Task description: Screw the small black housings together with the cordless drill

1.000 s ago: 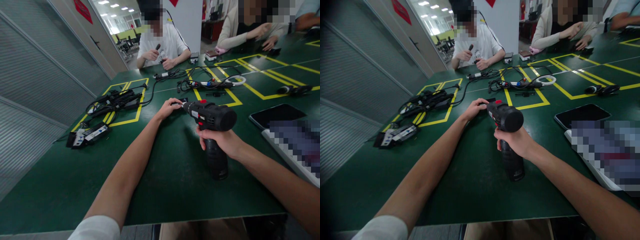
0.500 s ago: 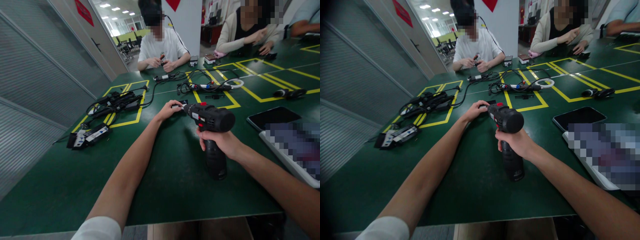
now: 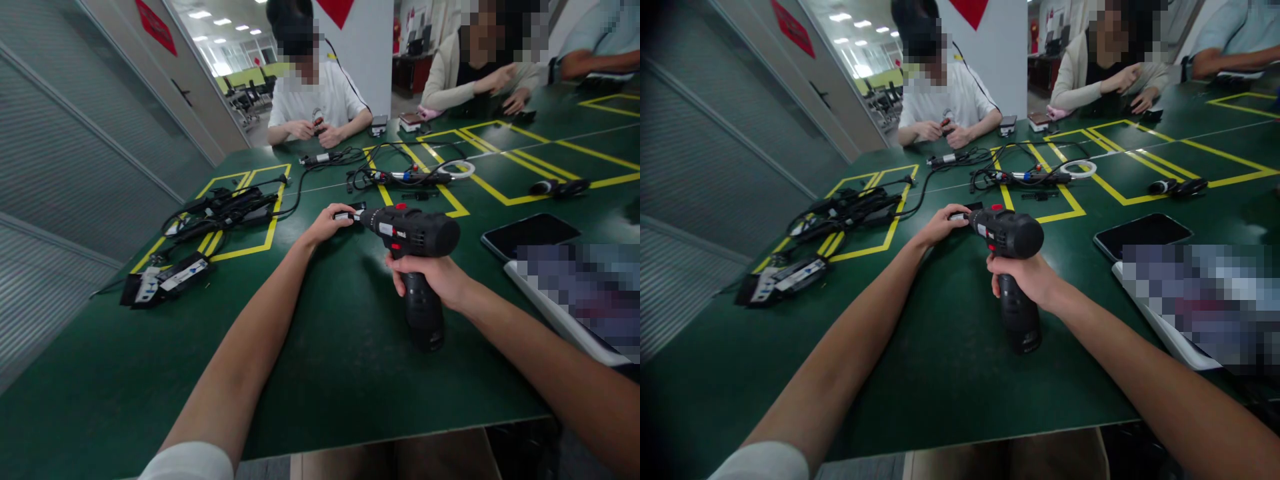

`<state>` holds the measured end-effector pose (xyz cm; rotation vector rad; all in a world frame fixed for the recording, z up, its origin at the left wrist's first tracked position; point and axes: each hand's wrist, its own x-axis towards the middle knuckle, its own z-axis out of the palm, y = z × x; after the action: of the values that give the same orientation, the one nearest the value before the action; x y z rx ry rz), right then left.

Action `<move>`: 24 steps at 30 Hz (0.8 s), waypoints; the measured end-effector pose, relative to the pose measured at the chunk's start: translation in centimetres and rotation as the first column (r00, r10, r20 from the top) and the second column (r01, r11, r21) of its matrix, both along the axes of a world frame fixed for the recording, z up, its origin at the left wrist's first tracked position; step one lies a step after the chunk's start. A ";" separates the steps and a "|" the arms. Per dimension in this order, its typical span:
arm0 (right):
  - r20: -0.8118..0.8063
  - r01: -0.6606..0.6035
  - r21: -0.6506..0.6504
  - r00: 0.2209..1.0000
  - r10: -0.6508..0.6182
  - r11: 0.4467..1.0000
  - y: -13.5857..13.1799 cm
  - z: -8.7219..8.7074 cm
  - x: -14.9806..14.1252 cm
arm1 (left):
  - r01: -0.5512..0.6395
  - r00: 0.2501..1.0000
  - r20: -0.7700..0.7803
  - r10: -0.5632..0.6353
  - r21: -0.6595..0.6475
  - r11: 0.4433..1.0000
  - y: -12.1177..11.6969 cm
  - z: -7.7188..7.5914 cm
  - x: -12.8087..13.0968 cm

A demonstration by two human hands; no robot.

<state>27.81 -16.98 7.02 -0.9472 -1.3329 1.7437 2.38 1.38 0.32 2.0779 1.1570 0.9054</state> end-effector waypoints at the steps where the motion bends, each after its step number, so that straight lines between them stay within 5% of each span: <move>1: 0.002 -0.002 0.001 1.000 0.002 1.000 0.0 0.0 0.0 | -0.002 1.000 0.002 0.002 0.004 1.000 0.0 0.0 0.0; 24: 0.026 -0.026 0.002 0.999 0.026 1.000 -0.1 -0.1 0.1 | 0.009 0.998 0.055 -0.006 -0.040 0.999 -0.3 0.1 0.4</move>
<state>27.93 -17.09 6.96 -0.9586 -1.3690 1.7545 2.75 1.04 0.46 2.0116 1.1294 0.9220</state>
